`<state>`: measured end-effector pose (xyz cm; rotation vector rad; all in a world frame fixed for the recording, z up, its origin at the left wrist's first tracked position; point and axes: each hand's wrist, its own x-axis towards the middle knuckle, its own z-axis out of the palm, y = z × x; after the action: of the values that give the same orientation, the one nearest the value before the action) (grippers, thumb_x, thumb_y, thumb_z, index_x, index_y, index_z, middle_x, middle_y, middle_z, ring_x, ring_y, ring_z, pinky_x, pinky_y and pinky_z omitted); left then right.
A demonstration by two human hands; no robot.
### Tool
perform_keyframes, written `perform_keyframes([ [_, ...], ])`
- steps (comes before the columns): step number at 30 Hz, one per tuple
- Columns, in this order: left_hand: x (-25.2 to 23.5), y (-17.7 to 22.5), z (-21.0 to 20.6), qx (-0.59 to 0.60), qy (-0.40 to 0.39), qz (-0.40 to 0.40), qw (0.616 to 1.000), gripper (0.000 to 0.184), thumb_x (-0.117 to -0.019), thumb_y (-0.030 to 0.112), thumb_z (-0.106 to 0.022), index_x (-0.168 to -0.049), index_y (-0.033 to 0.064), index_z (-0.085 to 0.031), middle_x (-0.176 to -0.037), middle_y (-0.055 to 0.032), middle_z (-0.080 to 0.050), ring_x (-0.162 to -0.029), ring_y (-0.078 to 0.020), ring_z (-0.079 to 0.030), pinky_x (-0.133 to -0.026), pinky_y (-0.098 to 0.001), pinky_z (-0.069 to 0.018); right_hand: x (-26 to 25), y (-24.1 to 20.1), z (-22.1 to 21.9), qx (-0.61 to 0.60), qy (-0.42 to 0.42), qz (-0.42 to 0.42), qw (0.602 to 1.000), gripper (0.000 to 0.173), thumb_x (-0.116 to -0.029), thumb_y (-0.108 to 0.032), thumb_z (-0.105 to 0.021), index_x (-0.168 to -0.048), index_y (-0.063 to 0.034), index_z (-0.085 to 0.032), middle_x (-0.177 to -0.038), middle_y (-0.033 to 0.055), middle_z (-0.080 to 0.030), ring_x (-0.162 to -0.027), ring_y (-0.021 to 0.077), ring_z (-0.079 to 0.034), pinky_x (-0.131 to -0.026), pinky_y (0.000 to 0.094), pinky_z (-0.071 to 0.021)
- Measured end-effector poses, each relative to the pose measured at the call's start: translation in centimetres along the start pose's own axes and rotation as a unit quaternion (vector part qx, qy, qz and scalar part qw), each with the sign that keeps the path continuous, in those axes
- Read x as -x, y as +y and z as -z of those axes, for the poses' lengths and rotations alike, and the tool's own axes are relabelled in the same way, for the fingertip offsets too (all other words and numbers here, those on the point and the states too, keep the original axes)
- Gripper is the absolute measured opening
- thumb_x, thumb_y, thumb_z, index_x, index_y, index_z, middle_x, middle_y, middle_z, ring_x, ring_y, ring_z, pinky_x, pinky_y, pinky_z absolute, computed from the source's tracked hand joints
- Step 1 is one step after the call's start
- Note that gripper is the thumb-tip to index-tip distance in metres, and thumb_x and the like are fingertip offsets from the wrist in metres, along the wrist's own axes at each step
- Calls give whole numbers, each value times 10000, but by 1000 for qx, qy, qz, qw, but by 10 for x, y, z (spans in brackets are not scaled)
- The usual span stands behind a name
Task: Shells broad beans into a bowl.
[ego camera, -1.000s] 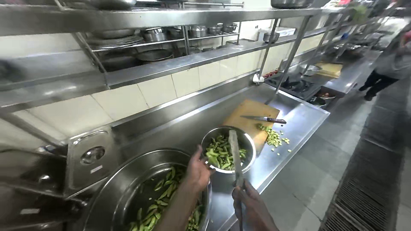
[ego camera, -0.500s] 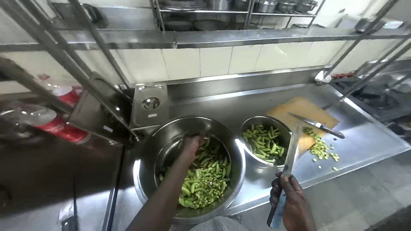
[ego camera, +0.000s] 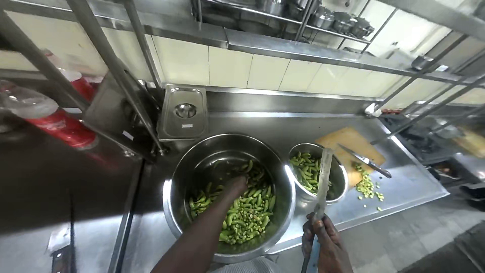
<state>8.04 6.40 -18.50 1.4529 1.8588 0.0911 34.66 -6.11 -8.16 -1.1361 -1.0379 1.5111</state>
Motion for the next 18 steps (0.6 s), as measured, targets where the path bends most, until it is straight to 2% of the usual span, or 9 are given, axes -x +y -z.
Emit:
perform_keyframes([
  [4,24,14,24,62,70,-102,990,376,-1012,260,-626,-1322,47,-638,-1268,-214,-652,-1193,-389,-626,-1028,-597,-483,1,0,-3,6,-23,1,1000,358,-1103,-312,-323,-1033,-38,-543,-708,55,-588,-501,127,-569,-452,274,-535],
  [7,72,25,38,144,91,-209,963,332,-1014,236,-645,-1303,75,-654,-1216,-152,-683,-1119,-300,-665,-1004,-529,-519,-2,-3,-6,57,-55,21,997,380,-1099,-326,-375,-961,-50,-597,-712,30,-605,-525,103,-577,-482,254,-537],
  [9,107,23,36,226,90,-244,939,354,-995,212,-676,-1328,99,-635,-1192,-94,-693,-1054,-212,-685,-958,-452,-559,-5,-6,-12,109,-69,29,991,358,-1093,-304,-390,-967,-46,-604,-709,13,-588,-533,94,-562,-495,250,-526],
  [12,136,8,22,373,59,-248,892,295,-955,172,-724,-1232,138,-628,-1060,-8,-709,-943,-127,-697,-855,-334,-601,-12,-8,-25,180,-82,46,979,342,-1094,-308,-420,-996,-46,-617,-724,15,-589,-574,109,-579,-536,262,-539],
  [15,150,-8,11,422,64,-267,864,208,-978,130,-674,-1186,142,-686,-1071,10,-737,-968,-128,-703,-878,-312,-596,-20,-6,-34,234,-114,63,963,319,-1090,-262,-416,-1079,-27,-632,-749,51,-609,-626,160,-608,-588,307,-555],
  [18,156,-16,6,408,110,-293,858,234,-1007,141,-624,-1209,189,-732,-1131,37,-724,-982,-116,-690,-879,-304,-592,-30,-6,-47,269,-137,58,951,314,-1073,-283,-424,-1081,-43,-627,-739,49,-587,-595,162,-579,-553,316,-533],
])
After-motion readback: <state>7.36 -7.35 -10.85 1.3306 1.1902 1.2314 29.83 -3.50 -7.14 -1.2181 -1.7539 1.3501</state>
